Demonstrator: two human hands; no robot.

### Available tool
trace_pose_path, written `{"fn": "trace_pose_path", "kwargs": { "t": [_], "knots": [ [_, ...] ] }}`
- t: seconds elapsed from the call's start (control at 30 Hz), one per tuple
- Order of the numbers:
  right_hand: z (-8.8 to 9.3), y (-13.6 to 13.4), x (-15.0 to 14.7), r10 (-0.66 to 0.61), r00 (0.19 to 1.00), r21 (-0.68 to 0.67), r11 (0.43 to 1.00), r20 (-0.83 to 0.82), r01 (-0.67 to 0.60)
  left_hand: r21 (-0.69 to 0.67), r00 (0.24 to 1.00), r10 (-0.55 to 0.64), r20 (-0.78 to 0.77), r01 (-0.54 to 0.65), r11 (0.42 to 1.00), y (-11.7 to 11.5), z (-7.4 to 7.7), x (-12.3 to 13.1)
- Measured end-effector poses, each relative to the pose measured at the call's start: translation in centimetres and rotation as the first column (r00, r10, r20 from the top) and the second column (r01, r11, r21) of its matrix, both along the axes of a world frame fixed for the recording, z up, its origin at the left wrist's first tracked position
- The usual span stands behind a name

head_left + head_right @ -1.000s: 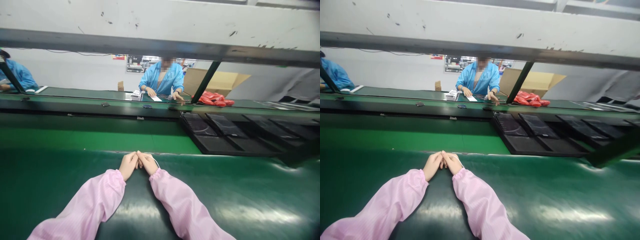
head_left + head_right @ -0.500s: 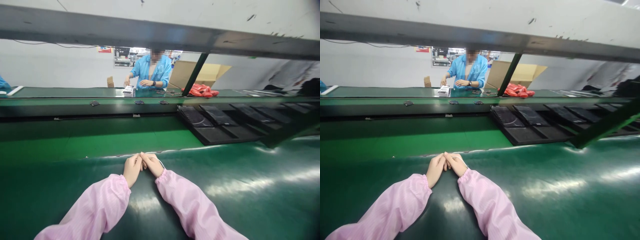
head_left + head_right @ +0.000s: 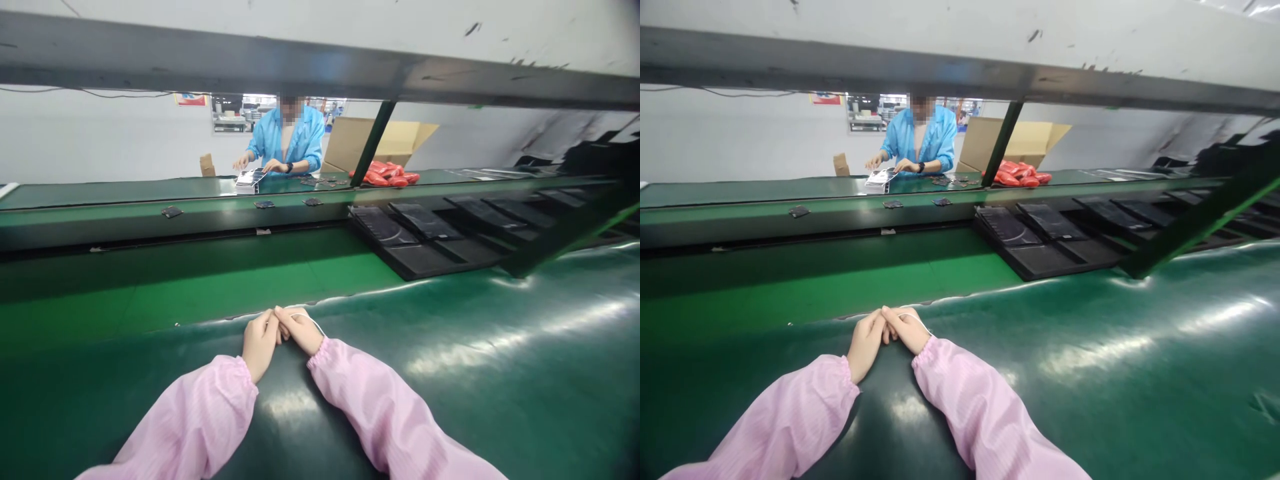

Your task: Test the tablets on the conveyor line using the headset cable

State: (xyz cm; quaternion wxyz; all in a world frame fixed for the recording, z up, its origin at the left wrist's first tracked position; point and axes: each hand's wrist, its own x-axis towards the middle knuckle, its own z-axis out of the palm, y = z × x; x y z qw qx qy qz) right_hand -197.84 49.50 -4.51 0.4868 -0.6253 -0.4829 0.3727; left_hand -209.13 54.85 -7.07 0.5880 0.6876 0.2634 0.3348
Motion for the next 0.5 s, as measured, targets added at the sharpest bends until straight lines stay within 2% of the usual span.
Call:
{"fn": "trace_pose_path", "kwargs": {
  "t": [0.5],
  "knots": [
    [-0.31, 0.22, 0.34, -0.025, 1.000, -0.012, 1.000, -0.013, 0.025, -0.002, 0.998, 0.011, -0.059, -0.011, 1.000, 0.28, -0.19, 0.40]
  ]
}}
